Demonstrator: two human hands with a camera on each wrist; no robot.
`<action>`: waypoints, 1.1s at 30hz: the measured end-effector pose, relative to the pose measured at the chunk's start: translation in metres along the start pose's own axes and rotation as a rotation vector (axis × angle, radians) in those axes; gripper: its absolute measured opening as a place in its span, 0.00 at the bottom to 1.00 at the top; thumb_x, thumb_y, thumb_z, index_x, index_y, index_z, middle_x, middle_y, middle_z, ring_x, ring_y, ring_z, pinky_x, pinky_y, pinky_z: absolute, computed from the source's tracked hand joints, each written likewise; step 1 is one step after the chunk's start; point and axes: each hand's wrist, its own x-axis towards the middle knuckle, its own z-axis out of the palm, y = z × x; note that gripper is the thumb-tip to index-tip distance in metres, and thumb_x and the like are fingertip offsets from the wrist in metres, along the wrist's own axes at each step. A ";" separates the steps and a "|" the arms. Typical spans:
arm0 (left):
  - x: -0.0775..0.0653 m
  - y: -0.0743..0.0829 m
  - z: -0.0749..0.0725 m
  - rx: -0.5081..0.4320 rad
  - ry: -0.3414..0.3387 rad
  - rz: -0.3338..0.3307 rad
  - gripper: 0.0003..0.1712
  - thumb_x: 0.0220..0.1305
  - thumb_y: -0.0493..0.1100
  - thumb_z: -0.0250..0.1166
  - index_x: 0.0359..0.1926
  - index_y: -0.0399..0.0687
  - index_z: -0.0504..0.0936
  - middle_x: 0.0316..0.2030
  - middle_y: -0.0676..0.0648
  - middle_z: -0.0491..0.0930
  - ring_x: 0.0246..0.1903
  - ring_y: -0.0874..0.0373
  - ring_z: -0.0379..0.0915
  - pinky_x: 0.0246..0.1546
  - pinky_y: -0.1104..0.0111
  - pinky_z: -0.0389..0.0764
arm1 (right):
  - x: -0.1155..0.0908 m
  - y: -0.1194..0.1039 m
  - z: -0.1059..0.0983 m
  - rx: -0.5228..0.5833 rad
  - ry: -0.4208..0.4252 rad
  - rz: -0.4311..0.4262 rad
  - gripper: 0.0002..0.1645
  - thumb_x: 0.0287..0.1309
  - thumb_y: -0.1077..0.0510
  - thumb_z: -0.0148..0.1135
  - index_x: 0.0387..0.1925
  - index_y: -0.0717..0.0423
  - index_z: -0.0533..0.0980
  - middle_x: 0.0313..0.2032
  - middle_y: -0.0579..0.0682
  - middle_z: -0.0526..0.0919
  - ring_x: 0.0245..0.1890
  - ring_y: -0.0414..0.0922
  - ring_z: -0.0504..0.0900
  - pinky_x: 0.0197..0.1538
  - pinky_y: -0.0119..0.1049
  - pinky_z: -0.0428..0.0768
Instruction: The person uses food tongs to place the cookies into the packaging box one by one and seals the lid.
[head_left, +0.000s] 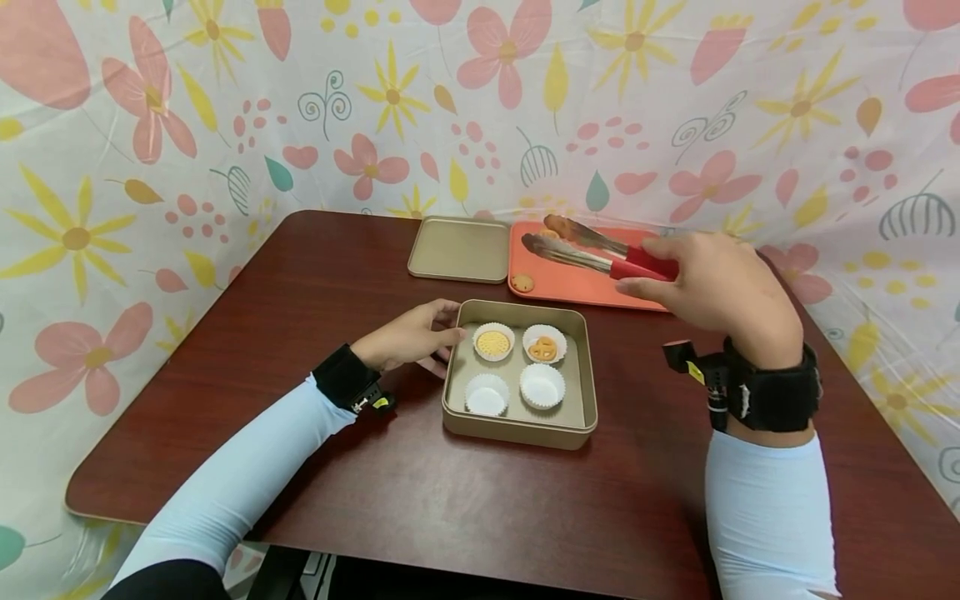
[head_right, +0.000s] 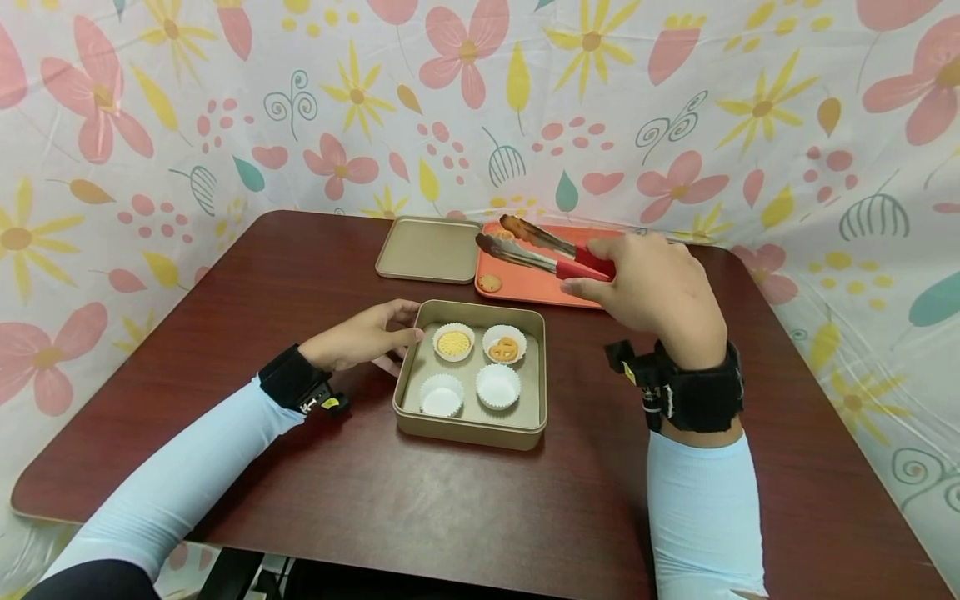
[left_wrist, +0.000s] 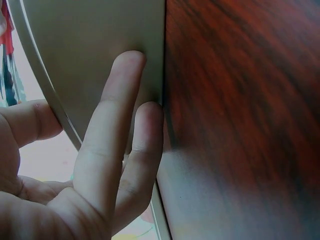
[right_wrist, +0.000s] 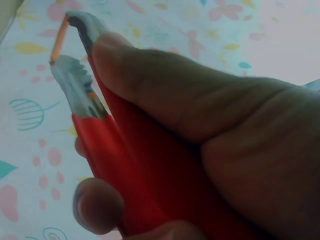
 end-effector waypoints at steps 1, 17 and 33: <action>0.000 0.000 0.000 0.000 0.001 -0.001 0.32 0.79 0.39 0.57 0.76 0.42 0.56 0.65 0.35 0.66 0.46 0.35 0.79 0.38 0.51 0.90 | -0.001 -0.001 -0.001 -0.006 -0.021 0.006 0.35 0.64 0.33 0.66 0.58 0.55 0.82 0.24 0.52 0.77 0.30 0.52 0.75 0.31 0.45 0.70; 0.001 -0.002 0.000 0.007 0.004 0.002 0.31 0.79 0.40 0.57 0.76 0.41 0.57 0.63 0.35 0.68 0.43 0.37 0.79 0.38 0.51 0.90 | -0.029 -0.010 -0.016 -0.035 -0.173 -0.074 0.39 0.62 0.31 0.67 0.66 0.49 0.79 0.19 0.41 0.75 0.21 0.40 0.73 0.30 0.39 0.74; 0.003 -0.003 0.000 -0.009 0.008 -0.010 0.32 0.78 0.39 0.58 0.76 0.42 0.57 0.65 0.36 0.66 0.44 0.37 0.79 0.39 0.51 0.90 | -0.041 -0.015 -0.014 -0.080 -0.248 -0.070 0.38 0.58 0.31 0.70 0.61 0.51 0.82 0.40 0.46 0.87 0.32 0.42 0.80 0.31 0.43 0.79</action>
